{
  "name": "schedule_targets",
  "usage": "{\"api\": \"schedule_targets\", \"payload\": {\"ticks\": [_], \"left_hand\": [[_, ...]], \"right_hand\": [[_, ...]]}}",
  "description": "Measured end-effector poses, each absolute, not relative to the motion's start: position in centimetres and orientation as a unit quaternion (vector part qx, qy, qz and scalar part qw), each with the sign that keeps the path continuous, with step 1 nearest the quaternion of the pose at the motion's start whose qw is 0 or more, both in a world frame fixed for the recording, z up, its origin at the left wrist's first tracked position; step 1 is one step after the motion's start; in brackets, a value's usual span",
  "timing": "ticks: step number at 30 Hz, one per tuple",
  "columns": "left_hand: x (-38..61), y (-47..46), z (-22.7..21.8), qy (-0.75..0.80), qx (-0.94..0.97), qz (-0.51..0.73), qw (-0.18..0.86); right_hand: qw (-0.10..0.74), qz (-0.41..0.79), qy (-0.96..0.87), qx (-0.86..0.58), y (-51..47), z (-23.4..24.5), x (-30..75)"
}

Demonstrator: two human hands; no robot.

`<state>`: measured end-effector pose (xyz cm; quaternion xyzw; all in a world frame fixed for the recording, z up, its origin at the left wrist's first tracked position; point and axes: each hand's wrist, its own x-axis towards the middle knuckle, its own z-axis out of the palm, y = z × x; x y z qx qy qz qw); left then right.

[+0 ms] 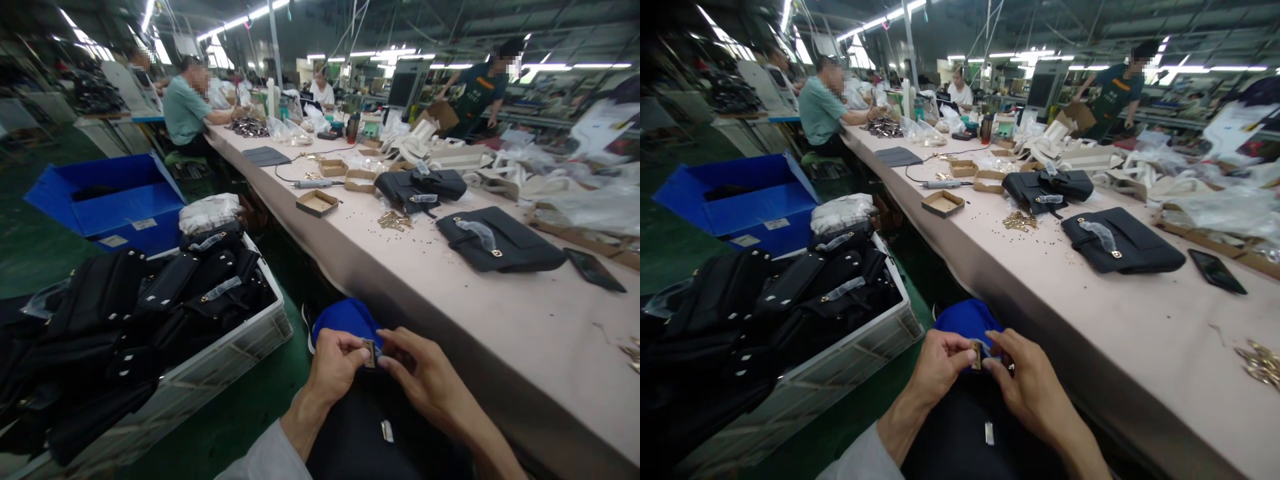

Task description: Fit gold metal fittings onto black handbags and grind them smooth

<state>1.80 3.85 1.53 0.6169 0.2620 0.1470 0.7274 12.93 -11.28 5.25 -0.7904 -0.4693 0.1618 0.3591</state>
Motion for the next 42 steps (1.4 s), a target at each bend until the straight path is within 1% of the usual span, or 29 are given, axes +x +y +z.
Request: {"api": "schedule_targets", "payload": {"ticks": [4, 6, 11, 15, 18, 22, 25, 28, 30, 32, 35, 42], "left_hand": [[1.6, 3.6, 2.3, 0.213, 0.654, 0.111, 0.717], [1.5, 3.5, 2.3, 0.218, 0.646, 0.107, 0.724], [1.5, 3.2, 1.4, 0.256, 0.574, 0.098, 0.771], [1.7, 2.8, 1.0, 0.267, 0.582, 0.113, 0.760], [1.7, 2.4, 1.6, 0.266, 0.606, 0.127, 0.739], [1.1, 1.1, 2.9, 0.277, 0.682, 0.163, 0.657], [0.6, -0.5, 3.1, 0.258, 0.767, 0.216, 0.546], [0.6, -1.8, 2.4, 0.218, 0.826, 0.296, 0.428], [0.7, -2.2, 1.9, 0.191, 0.839, 0.343, 0.376], [0.9, -2.5, 1.5, 0.172, 0.846, 0.370, 0.343], [1.1, -2.7, 1.1, 0.158, 0.848, 0.389, 0.322], [1.5, -3.3, 0.6, 0.148, 0.849, 0.435, 0.260]], "right_hand": [[0.389, 0.377, -0.513, -0.666, -10.7, 7.8, 17.3], [0.393, 0.440, -0.521, -0.618, -10.1, 8.3, 18.1], [0.427, 0.486, -0.503, -0.574, -9.4, 7.4, 18.6], [0.456, 0.519, -0.482, -0.539, -9.2, 5.3, 19.4], [0.467, 0.539, -0.479, -0.512, -9.1, 4.1, 20.1], [0.484, 0.541, -0.471, -0.502, -9.0, 3.6, 20.7], [0.485, 0.532, -0.477, -0.504, -9.0, 3.7, 20.9], [0.489, 0.533, -0.477, -0.500, -9.1, 3.8, 21.0], [0.493, 0.542, -0.468, -0.494, -9.1, 3.7, 21.1], [0.496, 0.552, -0.458, -0.490, -9.2, 3.5, 21.1], [0.501, 0.562, -0.447, -0.484, -9.4, 3.1, 21.2], [0.528, 0.551, -0.438, -0.476, -9.3, 2.2, 21.2]]}}
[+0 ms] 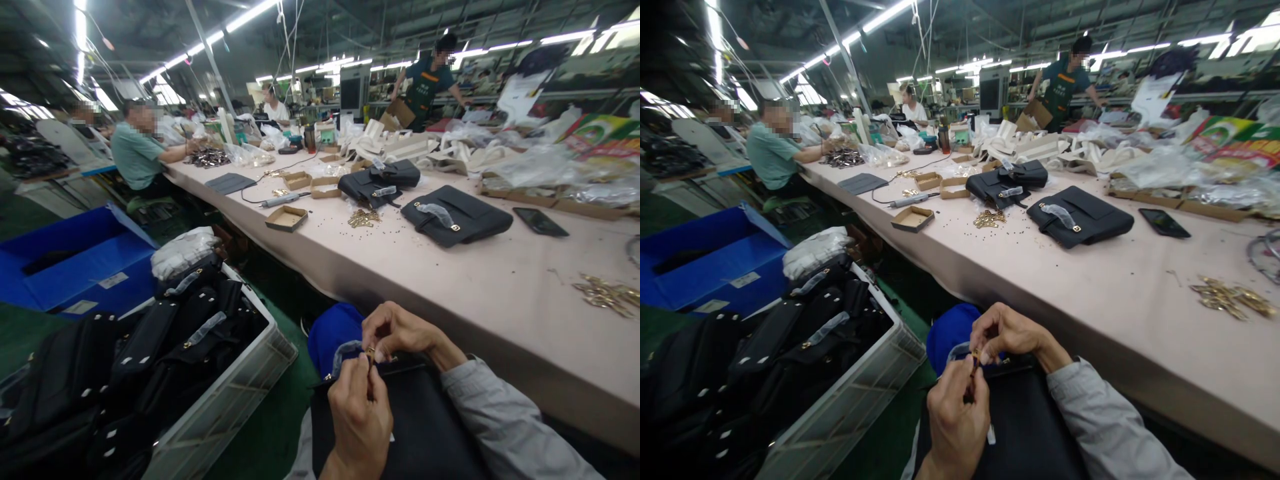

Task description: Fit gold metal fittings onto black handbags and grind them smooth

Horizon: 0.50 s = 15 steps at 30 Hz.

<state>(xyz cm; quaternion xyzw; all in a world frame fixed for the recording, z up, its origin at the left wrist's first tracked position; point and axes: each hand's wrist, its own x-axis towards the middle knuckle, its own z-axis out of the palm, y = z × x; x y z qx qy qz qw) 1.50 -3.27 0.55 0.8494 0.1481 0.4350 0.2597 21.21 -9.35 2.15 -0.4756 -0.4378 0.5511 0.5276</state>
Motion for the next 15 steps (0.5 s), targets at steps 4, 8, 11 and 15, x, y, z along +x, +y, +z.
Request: {"api": "schedule_targets", "payload": {"ticks": [4, 8, 11, 15], "left_hand": [[1.80, -3.19, 0.23, 0.151, 0.849, 0.438, 0.254], [2.03, -2.95, 0.15, 0.156, 0.848, 0.438, 0.256], [2.14, -2.86, 0.30, 0.164, 0.845, 0.431, 0.269], [2.25, -2.67, 0.44, 0.172, 0.844, 0.427, 0.274]], "right_hand": [[0.533, 0.554, -0.434, -0.469, -9.36, 2.16, 21.31], [0.542, 0.556, -0.429, -0.462, -9.39, 1.94, 21.39], [0.548, 0.542, -0.432, -0.469, -9.38, 1.63, 21.37], [0.548, 0.521, -0.439, -0.485, -9.36, 1.85, 21.25]]}}
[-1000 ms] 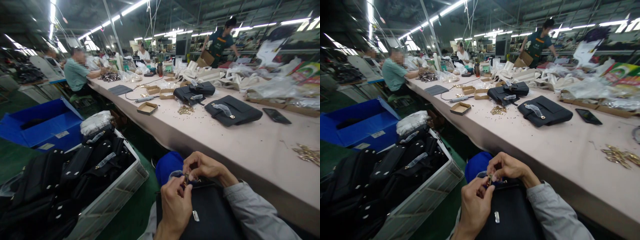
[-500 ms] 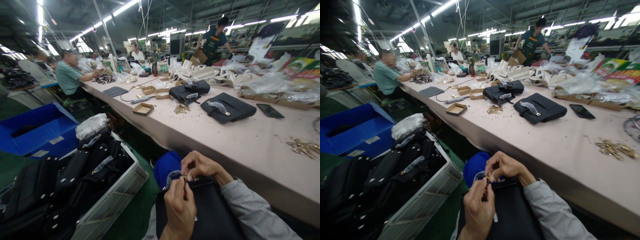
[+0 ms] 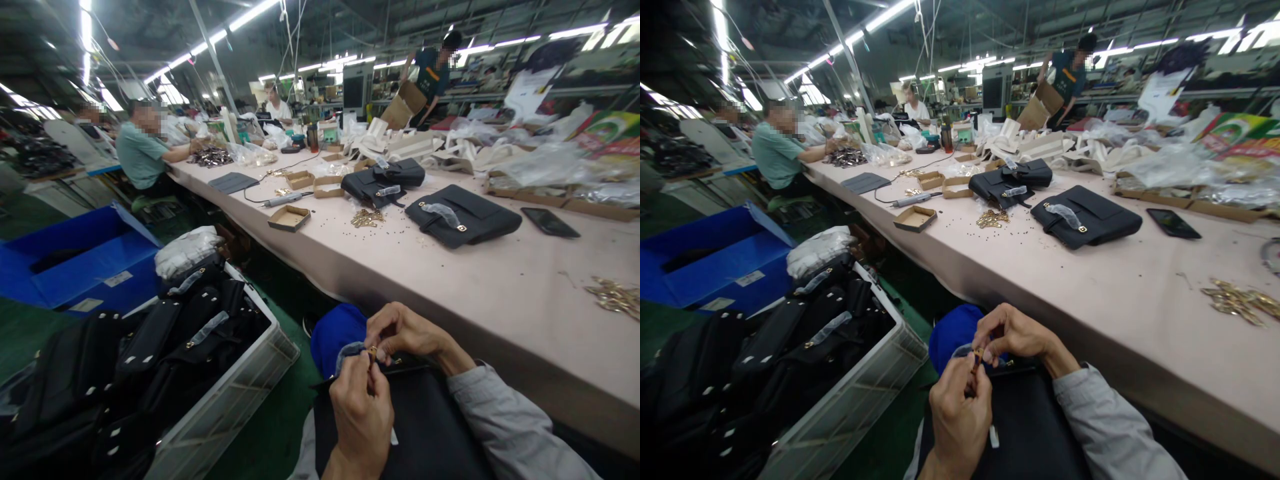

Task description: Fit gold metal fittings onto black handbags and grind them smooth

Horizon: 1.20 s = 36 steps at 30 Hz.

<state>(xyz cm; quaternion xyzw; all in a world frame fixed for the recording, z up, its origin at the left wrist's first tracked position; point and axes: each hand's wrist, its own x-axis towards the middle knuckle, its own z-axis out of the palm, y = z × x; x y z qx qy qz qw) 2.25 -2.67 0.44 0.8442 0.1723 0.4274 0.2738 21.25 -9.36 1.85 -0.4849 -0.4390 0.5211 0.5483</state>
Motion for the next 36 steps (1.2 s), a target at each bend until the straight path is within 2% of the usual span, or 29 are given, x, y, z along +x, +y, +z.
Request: {"api": "schedule_targets", "payload": {"ticks": [5, 14, 21, 24, 27, 29, 31, 36], "left_hand": [[2.3, -2.4, 0.5, 0.182, 0.845, 0.416, 0.284], [2.5, -2.6, 0.1, 0.186, 0.837, 0.435, 0.276], [2.8, -2.7, -0.2, 0.198, 0.831, 0.444, 0.270], [2.6, -2.3, 0.1, 0.210, 0.803, 0.414, 0.373], [2.0, -1.3, 0.6, 0.268, 0.714, 0.261, 0.592], [1.7, -0.6, 0.9, 0.292, 0.639, 0.174, 0.690], [1.6, 0.0, 0.9, 0.294, 0.595, 0.151, 0.733], [2.0, 0.4, 0.4, 0.293, 0.552, 0.163, 0.763]], "right_hand": [[0.525, 0.510, -0.459, -0.504, -9.3, 3.0, 21.0], [0.564, 0.492, -0.442, -0.494, -9.1, 2.5, 20.5], [0.523, 0.380, -0.426, -0.633, -9.2, 4.4, 18.0], [0.516, 0.348, -0.415, -0.663, -9.4, 4.5, 17.7], [0.531, 0.345, -0.407, -0.658, -9.6, 4.1, 18.1], [0.541, 0.345, -0.401, -0.654, -9.7, 3.9, 18.4], [0.543, 0.342, -0.404, -0.652, -9.7, 3.7, 18.7], [0.558, 0.342, -0.417, -0.631, -9.7, 3.4, 18.7]]}}
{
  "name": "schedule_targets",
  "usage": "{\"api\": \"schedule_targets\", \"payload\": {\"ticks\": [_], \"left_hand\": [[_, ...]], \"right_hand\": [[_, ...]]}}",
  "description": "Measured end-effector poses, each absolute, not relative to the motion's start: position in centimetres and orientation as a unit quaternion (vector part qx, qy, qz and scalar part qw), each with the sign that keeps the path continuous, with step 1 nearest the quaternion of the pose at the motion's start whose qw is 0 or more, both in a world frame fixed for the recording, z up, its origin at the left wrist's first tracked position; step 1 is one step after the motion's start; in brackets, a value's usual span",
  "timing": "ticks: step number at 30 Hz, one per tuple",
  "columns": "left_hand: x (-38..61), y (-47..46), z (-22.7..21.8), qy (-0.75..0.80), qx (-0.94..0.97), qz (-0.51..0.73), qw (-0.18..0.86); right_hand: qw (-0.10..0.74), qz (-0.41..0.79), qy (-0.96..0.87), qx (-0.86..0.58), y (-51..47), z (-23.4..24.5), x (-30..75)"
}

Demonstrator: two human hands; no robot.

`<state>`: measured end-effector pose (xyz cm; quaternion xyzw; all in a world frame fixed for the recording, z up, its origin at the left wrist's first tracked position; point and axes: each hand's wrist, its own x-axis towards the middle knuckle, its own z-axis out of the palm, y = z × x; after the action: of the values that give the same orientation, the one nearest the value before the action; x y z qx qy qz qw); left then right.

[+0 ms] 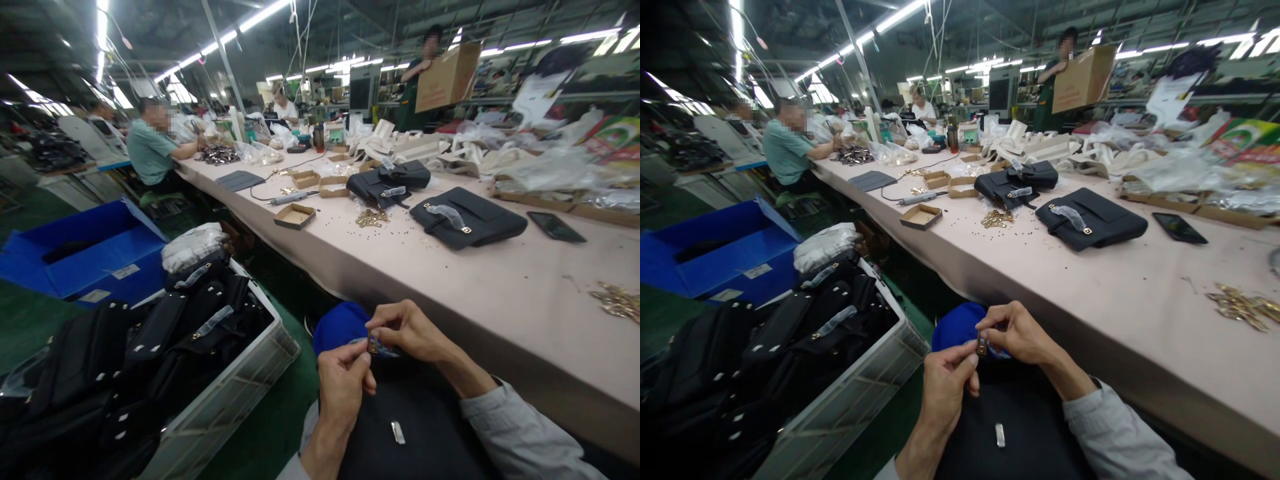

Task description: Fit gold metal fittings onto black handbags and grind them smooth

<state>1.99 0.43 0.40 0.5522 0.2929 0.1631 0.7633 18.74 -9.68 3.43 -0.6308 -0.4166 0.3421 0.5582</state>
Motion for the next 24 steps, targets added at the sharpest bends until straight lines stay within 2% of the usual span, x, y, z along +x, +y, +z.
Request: {"api": "schedule_targets", "payload": {"ticks": [10, 19, 24], "left_hand": [[3.0, 0.1, -0.1, 0.319, 0.538, 0.199, 0.754], [3.7, 0.0, -0.6, 0.335, 0.539, 0.222, 0.740], [3.6, -0.1, -0.2, 0.336, 0.544, 0.215, 0.738]], "right_hand": [[0.581, 0.343, -0.373, -0.637, -9.6, 2.9, 18.2], [0.509, 0.192, -0.444, -0.712, -10.8, 2.6, 16.2], [0.500, 0.161, -0.463, -0.714, -11.1, 2.3, 16.0]]}}
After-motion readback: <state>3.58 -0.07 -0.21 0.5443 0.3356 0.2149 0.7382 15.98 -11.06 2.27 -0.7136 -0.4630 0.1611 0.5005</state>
